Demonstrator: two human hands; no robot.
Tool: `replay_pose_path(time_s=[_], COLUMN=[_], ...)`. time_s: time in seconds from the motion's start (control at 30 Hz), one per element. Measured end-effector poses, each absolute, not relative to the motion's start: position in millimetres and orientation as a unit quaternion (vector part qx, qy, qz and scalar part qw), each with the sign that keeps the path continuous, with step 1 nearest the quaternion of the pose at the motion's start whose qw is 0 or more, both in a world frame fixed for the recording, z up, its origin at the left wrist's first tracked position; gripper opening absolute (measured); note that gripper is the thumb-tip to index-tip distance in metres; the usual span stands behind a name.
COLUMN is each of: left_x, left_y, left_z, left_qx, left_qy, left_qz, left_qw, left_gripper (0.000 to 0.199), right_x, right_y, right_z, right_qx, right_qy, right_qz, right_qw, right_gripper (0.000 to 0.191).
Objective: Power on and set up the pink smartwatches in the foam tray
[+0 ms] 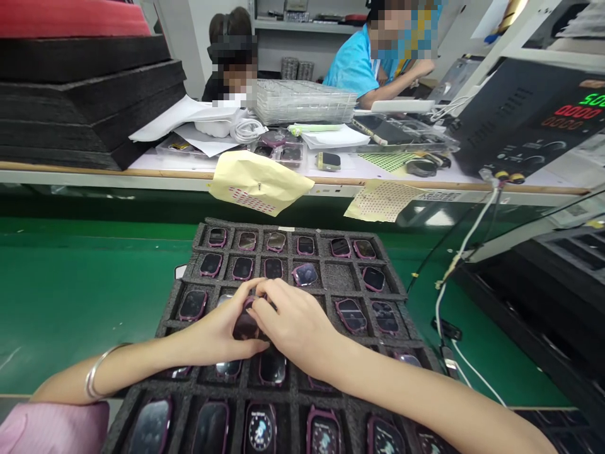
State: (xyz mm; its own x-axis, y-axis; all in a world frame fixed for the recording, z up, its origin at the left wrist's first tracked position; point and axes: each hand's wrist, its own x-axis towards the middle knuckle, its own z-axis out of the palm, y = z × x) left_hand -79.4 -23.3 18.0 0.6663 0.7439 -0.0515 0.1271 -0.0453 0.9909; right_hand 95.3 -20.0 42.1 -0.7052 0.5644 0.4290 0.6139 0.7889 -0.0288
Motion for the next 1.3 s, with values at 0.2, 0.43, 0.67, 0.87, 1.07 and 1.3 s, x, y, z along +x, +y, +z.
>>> replay_pose_path(time_s=[0.2, 0.43, 0.67, 0.87, 1.07, 1.3], left_x=[-79.9, -83.5, -83.7, -83.4, -89.4, -94.4], left_y=[-25.4, -23.5, -24.3, -24.5, -22.7, -25.2], left_z=[16.4, 20.0, 19.3, 12.5, 8.8, 12.1], left_qx=[0.687, 0.678, 0.605, 0.624, 0.722, 0.750], left_qy=[0.317, 0.291, 0.259, 0.318, 0.377, 0.336], left_qz=[0.260, 0.290, 0.272, 0.235, 0.229, 0.284], left_qw=[0.600, 0.609, 0.702, 0.674, 0.533, 0.494], left_gripper=[0.083, 0.072, 0.055, 0.042, 0.049, 0.065], right_x=[96.9, 95.2, 109.4, 121.8, 117.9, 137.8], right_y=[-25.3, -14.1, 3.2, 109.9, 226.8, 239.6], right_z=[41.7, 40.3, 59.9, 150.7, 206.5, 188.9], right_qx=[-0.317, -0.420, -0.315, -0.415, -0.516, -0.558], right_qy=[-0.921, -0.781, -0.860, -0.858, -0.822, -0.799], right_qz=[-0.037, 0.363, 0.285, -0.147, -0.228, -0.224], right_qw=[0.221, 0.286, 0.284, 0.267, 0.077, 0.018], right_gripper=[0.023, 0.015, 0.013, 0.025, 0.027, 0.024])
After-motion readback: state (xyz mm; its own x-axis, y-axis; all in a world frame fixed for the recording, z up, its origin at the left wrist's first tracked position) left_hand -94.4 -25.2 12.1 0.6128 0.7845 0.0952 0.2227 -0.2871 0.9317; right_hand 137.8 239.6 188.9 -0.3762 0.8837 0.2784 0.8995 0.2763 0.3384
